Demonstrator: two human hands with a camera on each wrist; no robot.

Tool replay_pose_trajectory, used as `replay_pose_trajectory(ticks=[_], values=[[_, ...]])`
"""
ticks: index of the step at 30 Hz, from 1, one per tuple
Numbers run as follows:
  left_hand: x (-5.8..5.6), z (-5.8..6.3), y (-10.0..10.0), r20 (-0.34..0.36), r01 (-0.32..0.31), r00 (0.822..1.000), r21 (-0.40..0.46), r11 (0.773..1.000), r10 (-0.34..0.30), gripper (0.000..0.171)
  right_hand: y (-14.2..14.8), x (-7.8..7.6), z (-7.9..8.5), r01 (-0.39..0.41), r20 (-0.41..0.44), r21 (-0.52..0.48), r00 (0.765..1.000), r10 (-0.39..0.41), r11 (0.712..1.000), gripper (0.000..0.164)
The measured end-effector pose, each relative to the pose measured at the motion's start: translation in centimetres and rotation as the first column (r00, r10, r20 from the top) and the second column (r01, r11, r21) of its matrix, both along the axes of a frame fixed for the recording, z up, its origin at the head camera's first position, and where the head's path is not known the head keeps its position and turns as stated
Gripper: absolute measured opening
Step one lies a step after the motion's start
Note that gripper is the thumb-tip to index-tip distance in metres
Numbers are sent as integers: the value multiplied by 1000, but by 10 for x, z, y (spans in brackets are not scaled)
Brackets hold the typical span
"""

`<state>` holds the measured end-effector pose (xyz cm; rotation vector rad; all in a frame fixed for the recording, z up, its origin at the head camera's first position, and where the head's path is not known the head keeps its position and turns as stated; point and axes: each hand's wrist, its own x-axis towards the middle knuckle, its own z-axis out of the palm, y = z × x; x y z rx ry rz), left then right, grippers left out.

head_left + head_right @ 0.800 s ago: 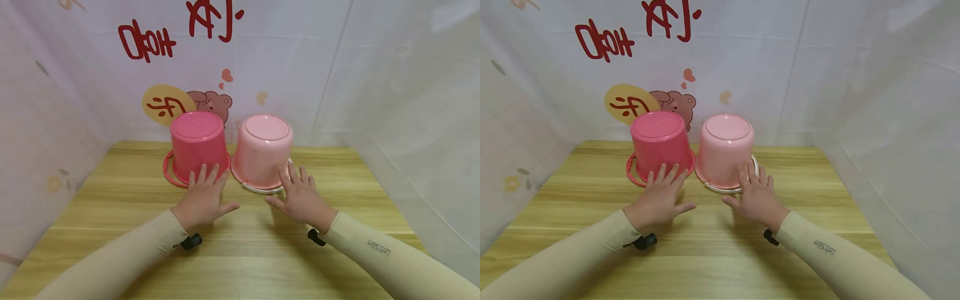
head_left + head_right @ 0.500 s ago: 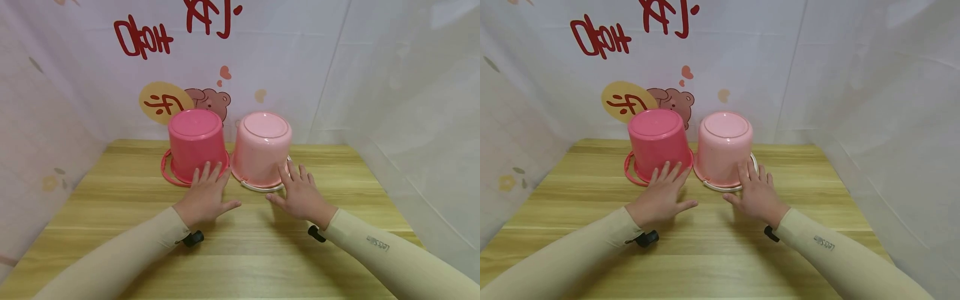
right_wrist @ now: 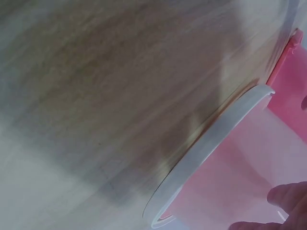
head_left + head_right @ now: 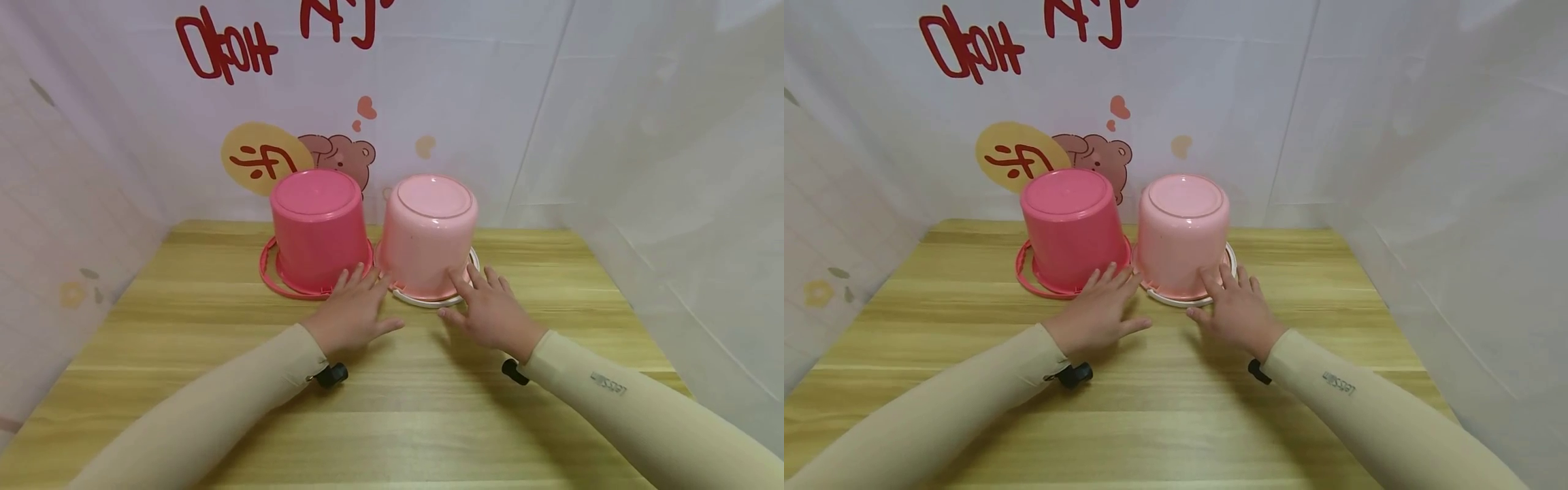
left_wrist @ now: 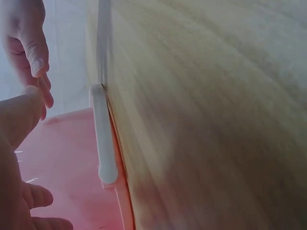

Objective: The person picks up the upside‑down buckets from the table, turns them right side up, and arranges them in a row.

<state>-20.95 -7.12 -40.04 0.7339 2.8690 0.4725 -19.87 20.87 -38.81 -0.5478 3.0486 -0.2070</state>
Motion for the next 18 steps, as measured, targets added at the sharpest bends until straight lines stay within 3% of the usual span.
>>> replay_pose_trajectory(ticks=[8,18], values=[[-9,-6,9,14,53,999,-49,997,-52,91,-2,-4,-4,-44,-20,25,999,45,999,70],[-16,-15,12,37,122,992,-82,989,-119,94,-3,-10,-12,-61,0,72,998,61,996,72]])
